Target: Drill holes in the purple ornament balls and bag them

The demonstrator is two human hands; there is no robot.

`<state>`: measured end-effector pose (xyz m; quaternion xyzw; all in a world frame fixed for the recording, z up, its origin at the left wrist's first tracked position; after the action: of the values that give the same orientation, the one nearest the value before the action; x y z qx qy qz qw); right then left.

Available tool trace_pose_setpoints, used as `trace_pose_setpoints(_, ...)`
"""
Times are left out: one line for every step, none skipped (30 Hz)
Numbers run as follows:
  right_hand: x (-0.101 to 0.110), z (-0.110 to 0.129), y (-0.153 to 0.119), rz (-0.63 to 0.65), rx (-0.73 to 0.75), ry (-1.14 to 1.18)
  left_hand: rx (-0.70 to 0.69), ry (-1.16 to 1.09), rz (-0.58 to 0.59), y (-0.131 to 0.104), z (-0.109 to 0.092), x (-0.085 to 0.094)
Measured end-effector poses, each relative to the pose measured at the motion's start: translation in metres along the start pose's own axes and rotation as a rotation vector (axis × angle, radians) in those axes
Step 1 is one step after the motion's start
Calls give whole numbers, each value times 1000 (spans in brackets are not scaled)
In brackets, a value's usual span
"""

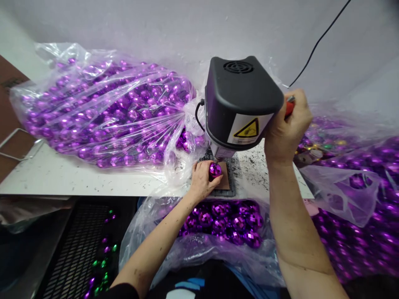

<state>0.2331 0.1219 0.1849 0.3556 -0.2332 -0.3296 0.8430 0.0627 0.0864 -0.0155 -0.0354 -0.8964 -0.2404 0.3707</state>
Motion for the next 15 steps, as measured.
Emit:
trace_pose_setpoints(1, 1, -2, -1, 12, -4, -2, 6, 3, 0, -1, 0)
trace_pose_setpoints(3, 2, -5, -7, 28, -10, -4, 10, 7, 0, -1, 0)
trace_pose_setpoints(5, 2, -9, -24, 51, -17, -5, 12, 12, 0, -1, 0)
trace_pose_setpoints(9, 3, -15, -50, 83, -22, -6, 13, 14, 0, -1, 0)
trace_pose_setpoints(12, 3, -23, -88, 120, -27, -8, 14, 16, -1, 0, 0)
trace_pose_setpoints(16, 2, -31, -127, 159, -34, -10, 13, 15, -1, 0, 0)
trace_pose_setpoints(21, 2, -41, -163, 200, -42, -12, 13, 14, -1, 0, 0)
trace_pose_setpoints(25, 1, -51, -185, 229, -57, -15, 13, 14, -1, 0, 0)
trace_pose_setpoints(29, 0, -60, -192, 247, -77, -18, 13, 15, -1, 1, 0)
trace_pose_setpoints(33, -1, -68, -188, 254, -97, -19, 12, 18, -1, 1, 0)
trace_pose_setpoints(36, -2, -76, -177, 253, -115, -19, 10, 21, -1, 1, 0)
trace_pose_setpoints(38, -3, -82, -163, 251, -129, -18, 8, 24, -1, 1, 0)
trace_pose_setpoints(40, -4, -87, -147, 249, -137, -16, 6, 25, -1, 1, 0)
trace_pose_setpoints(41, -5, -91, -132, 249, -139, -14, 5, 24, -1, 1, 0)
trace_pose_setpoints(41, -5, -94, -120, 252, -137, -14, 5, 20, -1, 1, 0)
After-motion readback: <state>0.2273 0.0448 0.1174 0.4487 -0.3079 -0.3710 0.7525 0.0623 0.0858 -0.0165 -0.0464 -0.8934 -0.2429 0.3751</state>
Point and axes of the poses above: each hand's wrist, its own y-axis towards the middle knuckle, its own x-axis out of the back of the hand, z = x × y, the point moved 2 cm from there along y, towards the middle knuckle
